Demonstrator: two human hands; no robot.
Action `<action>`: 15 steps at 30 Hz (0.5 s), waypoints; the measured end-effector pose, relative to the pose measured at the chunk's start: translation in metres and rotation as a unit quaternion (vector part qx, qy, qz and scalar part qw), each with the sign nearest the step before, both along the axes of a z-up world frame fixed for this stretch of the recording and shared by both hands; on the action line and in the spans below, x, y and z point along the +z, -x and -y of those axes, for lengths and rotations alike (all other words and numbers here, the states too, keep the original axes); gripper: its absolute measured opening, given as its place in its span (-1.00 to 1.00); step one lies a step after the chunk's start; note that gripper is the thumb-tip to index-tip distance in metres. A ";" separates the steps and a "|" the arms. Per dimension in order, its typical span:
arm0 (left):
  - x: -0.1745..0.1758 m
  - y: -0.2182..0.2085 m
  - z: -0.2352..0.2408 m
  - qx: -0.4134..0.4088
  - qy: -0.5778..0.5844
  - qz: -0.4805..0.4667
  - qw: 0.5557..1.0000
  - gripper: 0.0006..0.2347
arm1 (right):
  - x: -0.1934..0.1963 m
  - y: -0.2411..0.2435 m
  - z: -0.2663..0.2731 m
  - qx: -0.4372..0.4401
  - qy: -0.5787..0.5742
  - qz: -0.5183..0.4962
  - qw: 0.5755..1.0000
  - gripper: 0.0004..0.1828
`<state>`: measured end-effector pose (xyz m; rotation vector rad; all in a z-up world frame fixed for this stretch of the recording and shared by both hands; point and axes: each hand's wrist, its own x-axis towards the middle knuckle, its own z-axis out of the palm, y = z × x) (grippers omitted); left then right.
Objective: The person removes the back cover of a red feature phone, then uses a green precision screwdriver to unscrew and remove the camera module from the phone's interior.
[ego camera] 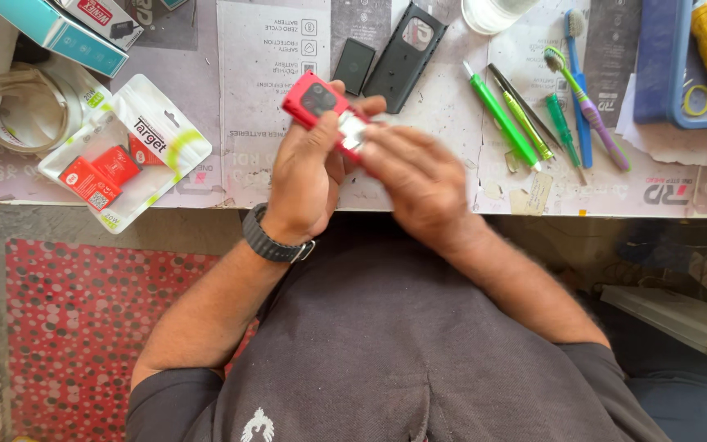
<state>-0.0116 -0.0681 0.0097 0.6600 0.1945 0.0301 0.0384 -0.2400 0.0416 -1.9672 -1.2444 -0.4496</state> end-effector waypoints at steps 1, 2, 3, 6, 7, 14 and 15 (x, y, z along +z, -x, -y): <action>-0.003 0.000 0.001 0.026 0.016 0.007 1.000 -0.70 | 0.002 -0.001 -0.003 0.022 0.005 0.001 1.000 -0.60; -0.005 -0.002 -0.002 0.052 0.032 0.013 0.998 -0.71 | 0.004 -0.002 -0.005 0.044 0.010 0.002 0.999 -0.60; -0.008 -0.001 -0.006 0.079 0.047 0.017 0.996 -0.71 | 0.007 -0.003 -0.005 0.067 0.014 0.000 0.998 -0.59; -0.008 0.004 -0.029 0.086 0.005 -0.025 0.996 -0.73 | 0.017 -0.015 0.006 0.022 0.096 -0.068 0.993 -0.62; -0.006 0.004 -0.037 0.090 -0.014 -0.026 0.996 -0.74 | 0.020 -0.021 0.010 0.005 0.098 -0.060 0.993 -0.64; 0.012 0.003 -0.062 0.108 -0.283 0.031 0.953 -0.75 | 0.026 -0.033 0.023 -0.084 0.128 -0.066 0.986 -0.75; 0.013 0.001 -0.064 0.107 -0.355 0.048 0.927 -0.75 | 0.024 -0.032 0.024 -0.086 0.138 -0.051 0.985 -0.76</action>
